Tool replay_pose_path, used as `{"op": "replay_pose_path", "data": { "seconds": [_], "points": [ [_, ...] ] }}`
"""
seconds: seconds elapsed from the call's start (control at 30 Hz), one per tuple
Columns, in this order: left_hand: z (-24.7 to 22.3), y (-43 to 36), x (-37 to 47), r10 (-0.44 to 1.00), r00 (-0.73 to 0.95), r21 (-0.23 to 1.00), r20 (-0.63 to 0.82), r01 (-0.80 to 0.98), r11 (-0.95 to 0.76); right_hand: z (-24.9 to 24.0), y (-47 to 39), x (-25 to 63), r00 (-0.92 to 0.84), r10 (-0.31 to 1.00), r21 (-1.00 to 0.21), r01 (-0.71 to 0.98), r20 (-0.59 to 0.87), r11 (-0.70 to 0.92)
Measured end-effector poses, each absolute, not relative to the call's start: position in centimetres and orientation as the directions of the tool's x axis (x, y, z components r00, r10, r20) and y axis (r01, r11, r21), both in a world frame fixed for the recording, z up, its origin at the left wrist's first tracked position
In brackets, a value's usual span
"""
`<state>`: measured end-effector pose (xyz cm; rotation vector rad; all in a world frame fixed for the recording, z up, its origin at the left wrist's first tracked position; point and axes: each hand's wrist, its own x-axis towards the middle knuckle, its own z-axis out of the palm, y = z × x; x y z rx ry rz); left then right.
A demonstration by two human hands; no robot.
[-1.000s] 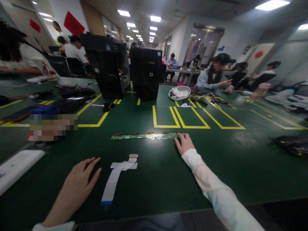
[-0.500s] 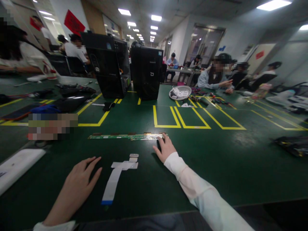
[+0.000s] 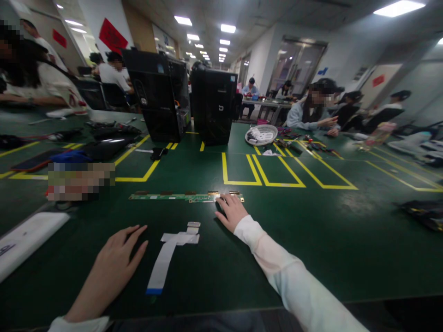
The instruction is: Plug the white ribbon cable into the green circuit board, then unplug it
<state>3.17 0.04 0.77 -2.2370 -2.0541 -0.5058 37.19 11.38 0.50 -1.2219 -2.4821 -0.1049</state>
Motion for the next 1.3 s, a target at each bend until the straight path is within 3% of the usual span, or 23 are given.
{"op": "replay_pose_path", "data": {
  "seconds": [0.13,0.23,0.47,0.57,1.03,1.3],
  "points": [
    [0.5,0.1,3.0,0.953,0.053,0.204,0.297,0.972,-0.118,0.8,12.0,36.7,-0.562,0.765,-0.127,0.774,0.314,0.621],
    [0.6,-0.2,3.5,0.933,0.124,0.269,0.337,0.937,-0.221,0.8,12.0,36.7,-0.572,0.758,-0.133,0.764,0.314,0.632],
    [4.4,-0.9,7.6,0.792,0.558,0.217,0.247,0.765,-0.607,0.8,11.7,36.9,-0.583,0.747,-0.131,0.753,0.319,0.644],
    [5.9,0.0,9.1,0.734,0.646,0.197,0.210,0.707,-0.679,0.8,11.6,36.9,-0.585,0.746,-0.127,0.754,0.319,0.645],
    [4.4,3.8,14.1,0.741,0.663,0.178,0.108,0.720,-0.671,1.0,11.6,37.1,-0.590,0.739,-0.169,0.733,0.325,0.659],
    [3.5,5.9,16.0,0.784,0.595,0.202,0.178,0.757,-0.621,-0.2,11.7,37.2,-0.563,0.734,-0.196,0.726,0.380,0.659]
  ]
}}
